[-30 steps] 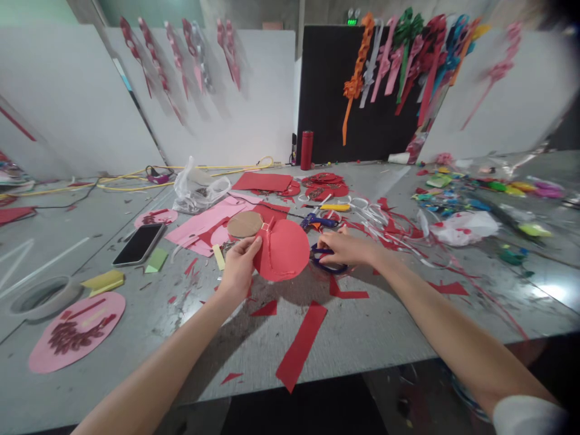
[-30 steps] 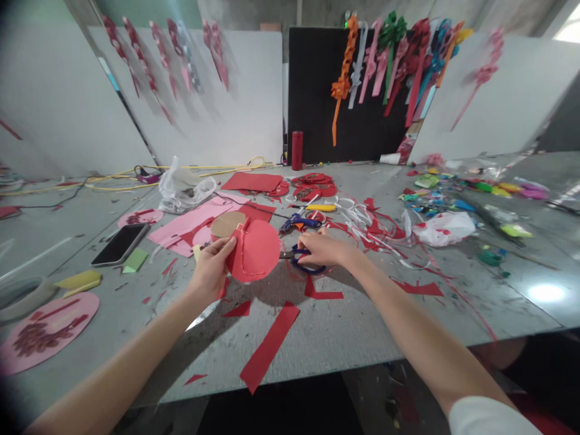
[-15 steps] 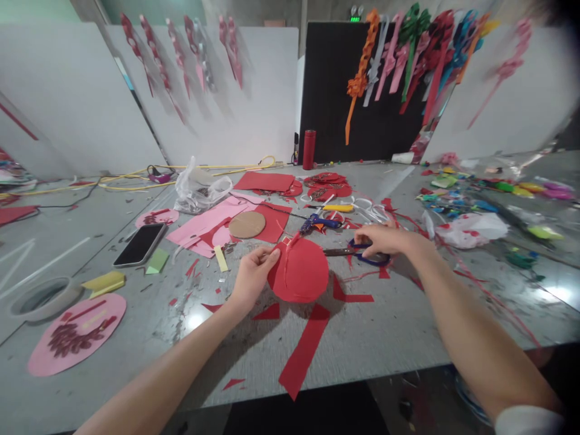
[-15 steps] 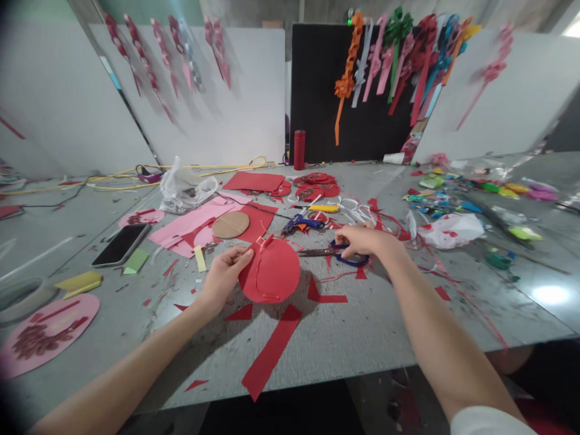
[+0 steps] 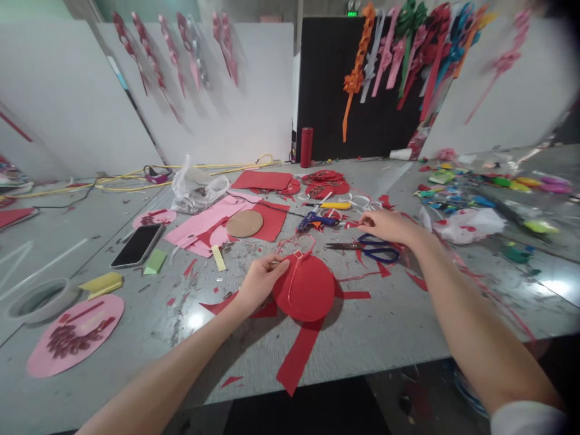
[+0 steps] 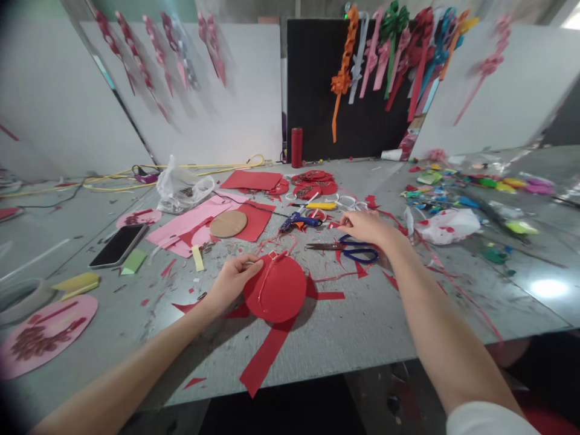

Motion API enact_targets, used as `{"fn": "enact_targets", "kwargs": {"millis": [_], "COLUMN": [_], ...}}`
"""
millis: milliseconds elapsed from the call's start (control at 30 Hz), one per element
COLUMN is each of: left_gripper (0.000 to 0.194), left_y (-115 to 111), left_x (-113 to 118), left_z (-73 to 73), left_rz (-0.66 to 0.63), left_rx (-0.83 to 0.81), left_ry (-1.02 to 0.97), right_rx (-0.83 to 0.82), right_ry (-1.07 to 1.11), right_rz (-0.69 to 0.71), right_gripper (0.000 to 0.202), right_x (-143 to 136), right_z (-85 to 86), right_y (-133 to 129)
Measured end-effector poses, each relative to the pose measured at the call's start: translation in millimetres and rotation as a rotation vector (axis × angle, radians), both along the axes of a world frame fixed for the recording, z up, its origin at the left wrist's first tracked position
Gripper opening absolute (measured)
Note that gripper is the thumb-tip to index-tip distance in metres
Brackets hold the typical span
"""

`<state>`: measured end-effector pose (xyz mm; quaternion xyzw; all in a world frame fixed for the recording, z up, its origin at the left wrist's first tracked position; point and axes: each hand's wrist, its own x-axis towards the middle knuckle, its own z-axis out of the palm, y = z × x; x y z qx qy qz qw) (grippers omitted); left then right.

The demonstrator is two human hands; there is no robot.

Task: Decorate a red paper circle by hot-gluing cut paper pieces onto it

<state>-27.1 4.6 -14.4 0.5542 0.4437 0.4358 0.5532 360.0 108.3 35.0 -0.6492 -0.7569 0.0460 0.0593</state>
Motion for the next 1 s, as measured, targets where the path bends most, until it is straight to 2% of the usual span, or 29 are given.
{"fn": "enact_targets", "kwargs": {"millis": [67, 233, 367, 467, 600, 833, 900, 1000], "left_gripper": [0.039, 0.030, 0.019, 0.024, 0.039, 0.038, 0.038, 0.040], "left_y": [2, 16, 26, 28, 23, 7, 6, 6], "left_x": [-1, -11, -20, -21, -18, -8, -6, -6], "left_z": [2.0, 7.1, 9.2, 7.9, 4.2, -2.0, -3.4, -2.4], "left_rz": [0.035, 0.184, 0.280, 0.280, 0.258, 0.070, 0.063, 0.089], "left_rx": [-0.062, -0.214, -0.204, -0.191, -0.157, 0.054, 0.099, 0.060], "left_ry": [-0.097, -0.524, -0.599, -0.606, -0.508, 0.029, 0.080, 0.060], "right_rx": [0.022, 0.037, 0.016, -0.016, -0.048, 0.067, 0.111, 0.153], "right_ry": [-0.004, 0.030, 0.075, 0.097, 0.116, 0.168, 0.165, 0.144], "right_rz": [-0.002, 0.016, 0.101, 0.145, 0.154, 0.079, 0.042, -0.018], "right_gripper": [0.019, 0.016, 0.021, 0.023, 0.024, 0.027, 0.027, 0.028], "right_x": [-9, -15, -22, -34, -48, -46, -40, -29], "right_z": [-1.4, -5.6, -3.3, 0.3, 4.0, 3.6, 1.9, -0.4], "right_y": [0, 2, -3, -8, -12, -12, -9, -3]}}
